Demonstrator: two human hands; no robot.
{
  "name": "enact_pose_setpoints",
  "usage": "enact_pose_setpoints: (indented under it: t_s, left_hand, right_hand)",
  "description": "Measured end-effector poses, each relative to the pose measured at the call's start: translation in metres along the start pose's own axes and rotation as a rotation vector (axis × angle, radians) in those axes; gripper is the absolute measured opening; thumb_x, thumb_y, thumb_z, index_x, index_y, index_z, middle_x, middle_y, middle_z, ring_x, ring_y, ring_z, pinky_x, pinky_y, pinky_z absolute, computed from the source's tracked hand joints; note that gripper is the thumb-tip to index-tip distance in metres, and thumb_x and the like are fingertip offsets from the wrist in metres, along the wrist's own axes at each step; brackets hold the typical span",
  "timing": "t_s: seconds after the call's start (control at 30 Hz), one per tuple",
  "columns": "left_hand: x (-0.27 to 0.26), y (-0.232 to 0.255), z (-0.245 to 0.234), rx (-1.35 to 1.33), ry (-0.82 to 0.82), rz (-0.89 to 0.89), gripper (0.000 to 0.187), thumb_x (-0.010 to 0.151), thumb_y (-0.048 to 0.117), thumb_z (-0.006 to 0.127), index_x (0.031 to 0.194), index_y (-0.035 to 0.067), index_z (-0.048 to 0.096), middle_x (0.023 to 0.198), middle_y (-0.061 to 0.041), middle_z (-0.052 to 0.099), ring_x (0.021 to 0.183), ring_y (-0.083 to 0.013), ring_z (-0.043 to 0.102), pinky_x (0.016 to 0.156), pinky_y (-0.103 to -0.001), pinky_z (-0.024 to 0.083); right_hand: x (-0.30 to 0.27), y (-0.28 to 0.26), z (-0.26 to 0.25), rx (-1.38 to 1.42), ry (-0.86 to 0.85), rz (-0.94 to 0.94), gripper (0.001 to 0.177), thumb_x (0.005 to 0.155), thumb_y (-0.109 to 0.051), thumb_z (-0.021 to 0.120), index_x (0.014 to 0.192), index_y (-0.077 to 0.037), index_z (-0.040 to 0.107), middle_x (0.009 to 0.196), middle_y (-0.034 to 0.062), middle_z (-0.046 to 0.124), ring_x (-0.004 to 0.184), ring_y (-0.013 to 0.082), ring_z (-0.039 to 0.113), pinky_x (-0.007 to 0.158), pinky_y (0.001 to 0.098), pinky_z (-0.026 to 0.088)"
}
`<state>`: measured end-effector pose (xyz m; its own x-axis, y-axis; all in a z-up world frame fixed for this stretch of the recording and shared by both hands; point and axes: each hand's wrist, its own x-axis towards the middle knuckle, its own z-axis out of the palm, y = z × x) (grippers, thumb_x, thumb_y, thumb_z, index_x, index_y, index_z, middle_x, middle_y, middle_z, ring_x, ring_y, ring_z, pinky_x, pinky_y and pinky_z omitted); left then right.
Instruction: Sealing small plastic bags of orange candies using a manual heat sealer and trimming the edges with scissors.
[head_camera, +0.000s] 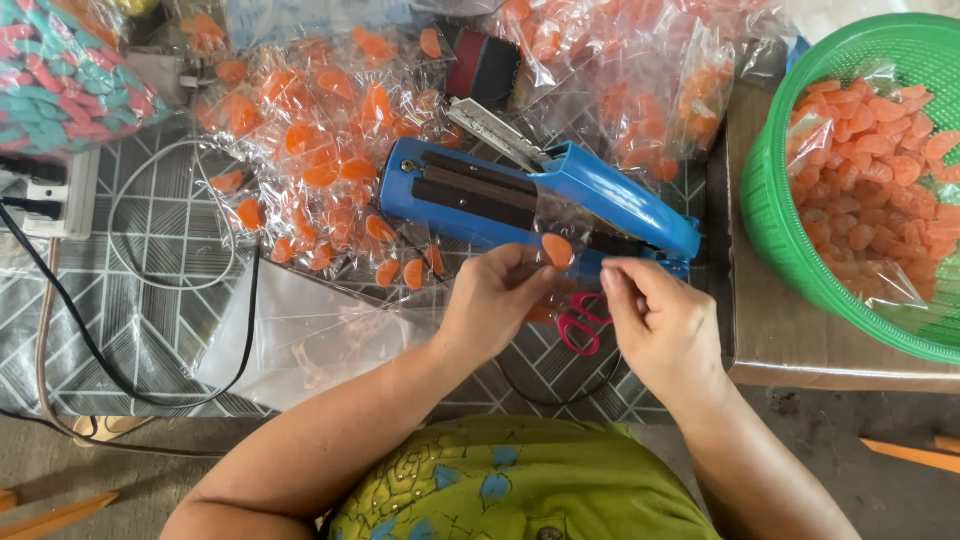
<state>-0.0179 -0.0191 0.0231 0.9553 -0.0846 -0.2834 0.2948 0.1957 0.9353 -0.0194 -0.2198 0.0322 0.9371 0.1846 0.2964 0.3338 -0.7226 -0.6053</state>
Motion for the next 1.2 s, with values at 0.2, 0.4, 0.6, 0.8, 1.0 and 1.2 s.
enact_pose_setpoints:
  t_s: [0.2,0.4,0.6,0.8,1.0,1.2]
  left_hand:
    - [-0.018,-0.033,-0.004,0.123,-0.01,0.108,0.021,0.08,0.019,0.09,0.096,0.009,0.081,0.082,-0.006,0.072,0.083,-0.0137,0.07,0.072,-0.024,0.059]
    - [-0.017,0.019,-0.017,-0.126,-0.216,0.04,0.065,0.082,0.036,0.087,0.128,-0.005,0.068,0.103,-0.019,0.066,0.101,-0.0277,0.065,0.098,-0.044,0.057]
    - [0.019,0.003,-0.007,-0.435,-0.121,0.064,0.037,0.1,0.024,0.071,0.118,-0.008,0.073,0.111,-0.029,0.076,0.1,-0.0359,0.077,0.088,-0.042,0.062]
    - [0.019,0.004,0.004,-0.365,0.02,0.013,0.032,0.083,0.014,0.086,0.102,-0.011,0.076,0.092,-0.024,0.079,0.087,-0.0317,0.079,0.078,-0.038,0.065]
    - [0.016,0.003,-0.002,-0.127,-0.005,-0.018,0.028,0.083,0.013,0.086,0.098,-0.009,0.079,0.087,-0.025,0.079,0.082,-0.0298,0.078,0.074,-0.039,0.065]
    - [0.02,-0.011,-0.011,-0.034,-0.154,0.093,0.011,0.086,0.014,0.08,0.086,0.003,0.079,0.086,-0.011,0.081,0.085,-0.0179,0.078,0.083,-0.033,0.068]
  right_hand:
    - [-0.013,0.003,0.028,0.689,-0.181,0.333,0.018,0.084,-0.008,0.085,0.101,-0.002,0.08,0.088,0.0096,0.078,0.08,0.0108,0.07,0.071,0.0322,0.064]
    - [-0.023,-0.013,0.021,0.948,-0.307,0.396,0.007,0.092,-0.007,0.077,0.089,0.0,0.077,0.073,0.0062,0.072,0.067,0.0097,0.068,0.061,0.0316,0.065]
    - [-0.04,-0.004,0.042,0.918,-0.467,0.488,0.013,0.088,-0.011,0.08,0.089,0.002,0.077,0.069,0.0137,0.077,0.063,0.0162,0.075,0.058,0.0323,0.066]
    - [-0.047,0.002,0.053,0.563,-0.474,0.273,0.017,0.089,-0.022,0.08,0.101,-0.009,0.08,0.08,0.0078,0.082,0.081,0.0108,0.07,0.073,0.0354,0.06]
    - [-0.019,-0.018,-0.04,0.092,-0.104,0.266,0.031,0.087,-0.017,0.081,0.118,-0.014,0.077,0.088,0.0098,0.081,0.08,0.0262,0.08,0.069,0.0375,0.066]
    - [0.061,0.131,-0.177,-0.767,-0.113,0.296,0.024,0.106,-0.025,0.075,0.126,-0.014,0.081,0.12,0.012,0.078,0.104,0.0381,0.071,0.093,0.0454,0.051]
